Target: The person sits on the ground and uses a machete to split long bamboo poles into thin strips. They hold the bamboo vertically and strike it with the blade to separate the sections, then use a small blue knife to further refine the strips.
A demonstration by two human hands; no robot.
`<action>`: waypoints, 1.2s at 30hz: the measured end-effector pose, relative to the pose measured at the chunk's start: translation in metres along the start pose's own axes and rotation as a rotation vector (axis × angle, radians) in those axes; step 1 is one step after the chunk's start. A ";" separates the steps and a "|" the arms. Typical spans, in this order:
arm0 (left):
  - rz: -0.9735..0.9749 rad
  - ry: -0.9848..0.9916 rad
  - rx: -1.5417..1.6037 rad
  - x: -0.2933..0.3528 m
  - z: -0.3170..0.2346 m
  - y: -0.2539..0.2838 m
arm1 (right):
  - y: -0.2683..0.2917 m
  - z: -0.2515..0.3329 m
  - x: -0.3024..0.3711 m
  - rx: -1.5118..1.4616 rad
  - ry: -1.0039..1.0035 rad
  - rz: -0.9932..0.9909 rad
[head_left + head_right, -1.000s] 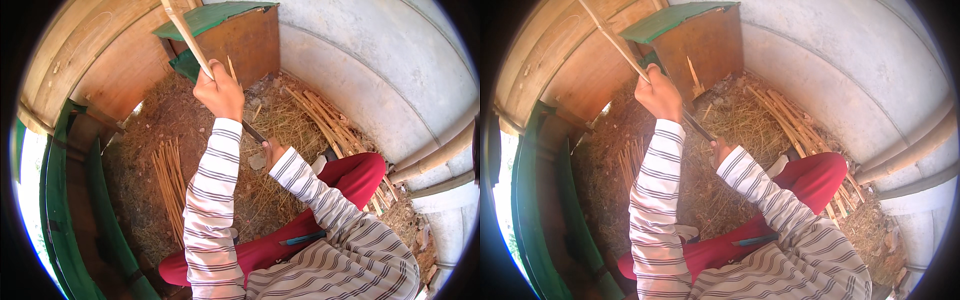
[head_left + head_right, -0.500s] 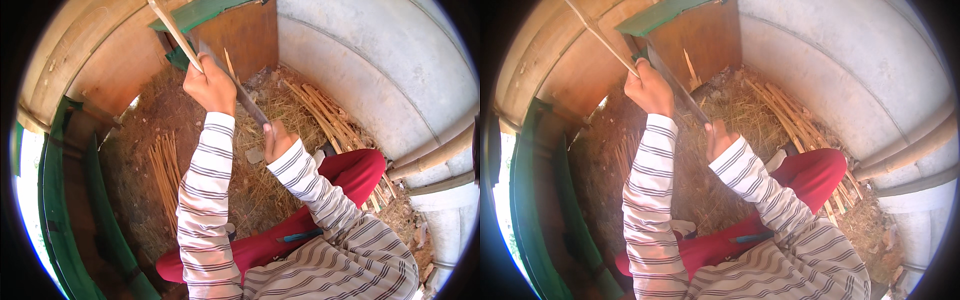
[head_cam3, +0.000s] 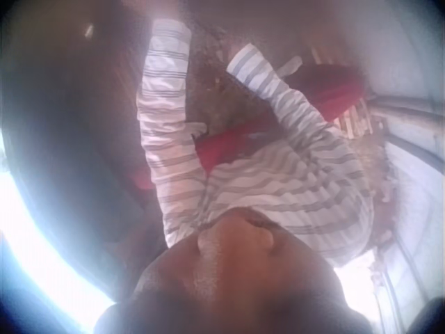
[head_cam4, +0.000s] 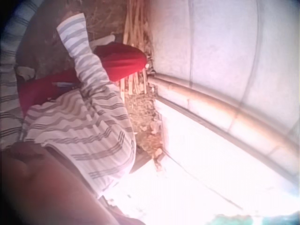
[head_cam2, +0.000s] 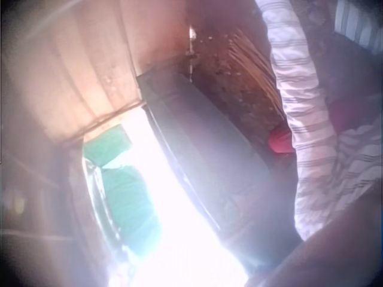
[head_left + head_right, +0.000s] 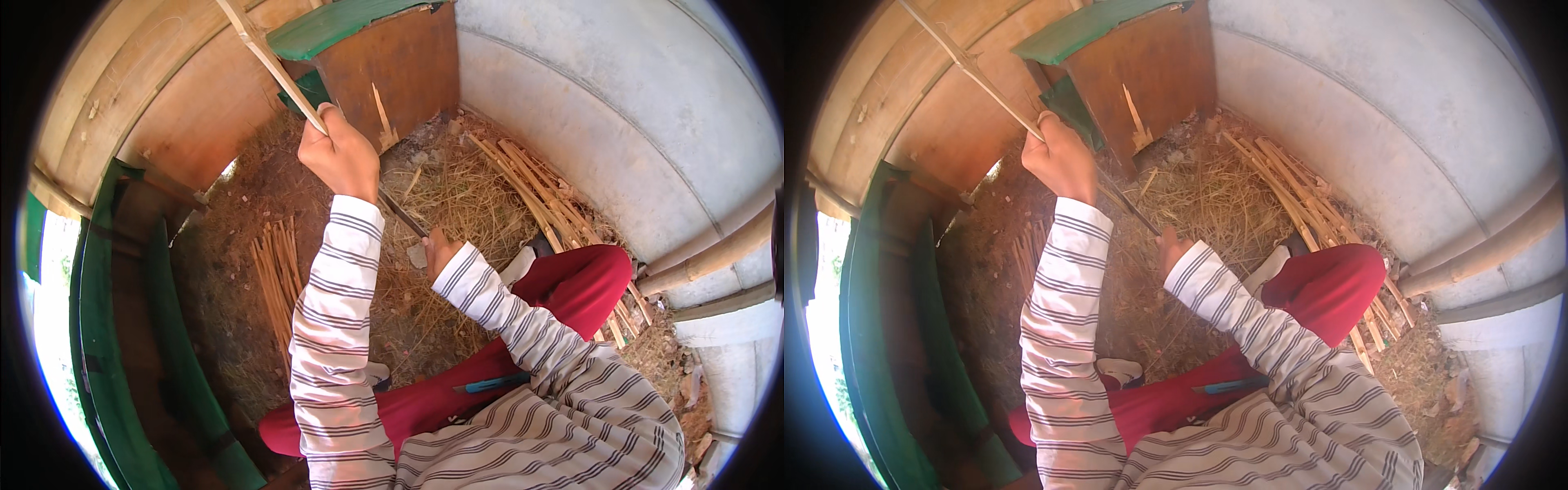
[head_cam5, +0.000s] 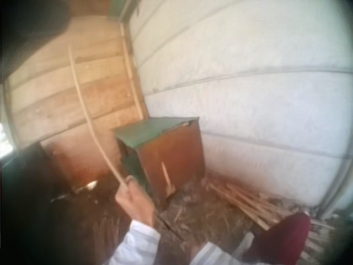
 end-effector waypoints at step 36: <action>-0.027 0.094 0.312 0.010 -0.008 0.005 | -0.006 -0.010 0.009 0.082 -0.027 0.103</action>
Point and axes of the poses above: each hand's wrist, its own x-axis away from the middle knuckle, its own y-axis out of the back of the hand, z = x × y, the point moved 5 cm from there along -x, towards the middle knuckle, and after that the axes turned 5 degrees about -x, right-handed, at the moved point
